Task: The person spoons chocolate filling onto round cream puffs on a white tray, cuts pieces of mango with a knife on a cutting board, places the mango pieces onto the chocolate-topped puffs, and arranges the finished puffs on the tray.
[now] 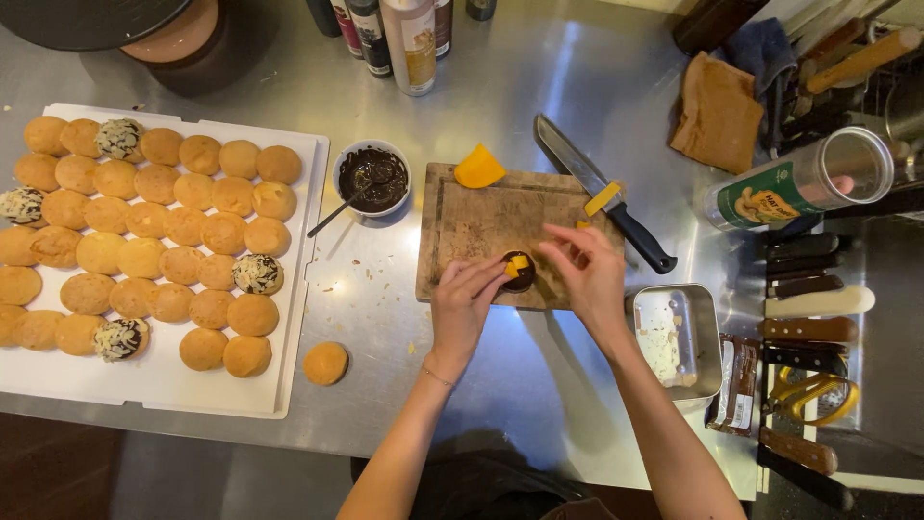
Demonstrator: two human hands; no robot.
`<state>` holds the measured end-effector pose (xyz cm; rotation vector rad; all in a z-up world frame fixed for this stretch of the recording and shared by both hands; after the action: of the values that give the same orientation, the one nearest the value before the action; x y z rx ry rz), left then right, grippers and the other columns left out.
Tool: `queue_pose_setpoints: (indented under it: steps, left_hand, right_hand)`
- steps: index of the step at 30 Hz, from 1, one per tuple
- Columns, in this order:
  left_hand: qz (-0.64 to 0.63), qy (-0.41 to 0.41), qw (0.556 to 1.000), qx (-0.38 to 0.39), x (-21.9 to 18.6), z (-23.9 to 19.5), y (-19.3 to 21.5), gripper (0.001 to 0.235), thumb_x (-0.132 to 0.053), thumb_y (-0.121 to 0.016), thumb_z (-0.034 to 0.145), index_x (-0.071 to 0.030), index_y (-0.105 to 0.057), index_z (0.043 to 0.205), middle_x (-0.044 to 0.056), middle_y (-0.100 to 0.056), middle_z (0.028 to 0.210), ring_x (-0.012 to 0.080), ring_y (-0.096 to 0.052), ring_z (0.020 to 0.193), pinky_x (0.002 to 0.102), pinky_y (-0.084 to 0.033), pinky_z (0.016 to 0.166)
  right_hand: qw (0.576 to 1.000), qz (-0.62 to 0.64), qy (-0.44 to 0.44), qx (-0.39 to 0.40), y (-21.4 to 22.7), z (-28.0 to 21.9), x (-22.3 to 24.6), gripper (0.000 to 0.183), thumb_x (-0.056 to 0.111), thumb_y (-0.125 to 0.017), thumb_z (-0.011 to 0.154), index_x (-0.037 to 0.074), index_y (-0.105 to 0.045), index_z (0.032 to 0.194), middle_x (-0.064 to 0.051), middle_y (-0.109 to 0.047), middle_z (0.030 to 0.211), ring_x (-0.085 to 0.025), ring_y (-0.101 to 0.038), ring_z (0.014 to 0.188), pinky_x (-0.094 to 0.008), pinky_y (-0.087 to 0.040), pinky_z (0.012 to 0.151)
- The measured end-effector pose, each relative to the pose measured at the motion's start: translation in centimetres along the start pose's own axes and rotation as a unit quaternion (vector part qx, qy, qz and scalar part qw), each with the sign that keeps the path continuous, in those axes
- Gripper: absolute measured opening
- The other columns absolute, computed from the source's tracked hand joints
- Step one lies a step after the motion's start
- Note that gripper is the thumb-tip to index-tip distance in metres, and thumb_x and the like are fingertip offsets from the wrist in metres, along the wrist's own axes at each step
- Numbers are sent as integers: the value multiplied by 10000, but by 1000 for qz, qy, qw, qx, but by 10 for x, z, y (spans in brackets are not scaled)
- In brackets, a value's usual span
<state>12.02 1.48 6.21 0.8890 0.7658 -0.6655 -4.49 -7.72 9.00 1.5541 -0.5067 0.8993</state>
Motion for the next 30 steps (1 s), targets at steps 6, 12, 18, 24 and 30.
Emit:
queue_pose_setpoints:
  steps: [6,12,18,24,30]
  left_hand:
    - [-127,71,988,51,-40,-22,23,407,-160,-675,951,-12,-625,1328,122,-667,1238,247,-666,991,309,-546,806]
    - [-83,187,799,566,-51,-163,-23,289,-344,-665,974,-88,-768,1057,94,-744,944,251,-690,827,337,-546,768]
    - [-238,145,717,638,-54,-224,-6,252,-271,-721,938,-29,-779,978,91,-751,1014,180,-675,909,313,-520,820]
    - [-127,234,933,242,-30,-154,63,183,-206,-672,972,-47,-669,1063,89,-705,940,192,-685,855,306,-557,755]
    - [179,45,980,69,-5,-90,210,677,-95,-829,738,15,-514,1326,229,-556,1320,425,-522,1179,465,-443,1000]
  right_hand:
    - [977,63,91,-180,9,-144,-41,376,215,-375,1107,54,-687,1244,-52,-698,993,-206,-616,853,-354,-518,779]
    - [939,-250,235,-6,-20,-252,-43,440,326,-619,924,11,-686,1223,-222,-617,1342,-394,-562,1217,-492,-458,970]
    - [985,-91,12,149,-14,-278,-106,275,204,-589,974,119,-713,1205,-75,-654,1353,-279,-581,1272,-392,-467,1059]
    - [989,0,144,26,-58,-198,-28,351,112,-583,985,47,-610,1329,-148,-634,1347,-336,-568,1277,-419,-455,1073]
    - [970,23,223,100,-160,-134,62,384,147,-575,1013,49,-574,1384,-165,-548,1466,-356,-497,1376,-449,-406,1143]
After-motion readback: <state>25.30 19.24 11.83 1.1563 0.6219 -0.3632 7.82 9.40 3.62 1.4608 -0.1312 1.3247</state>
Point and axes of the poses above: each hand's wrist, its own z-axis towards the middle knuckle, its own y-axis out of the back of the hand, x = y × z, the point moved 7 cm from there along z, towards the middle knuckle
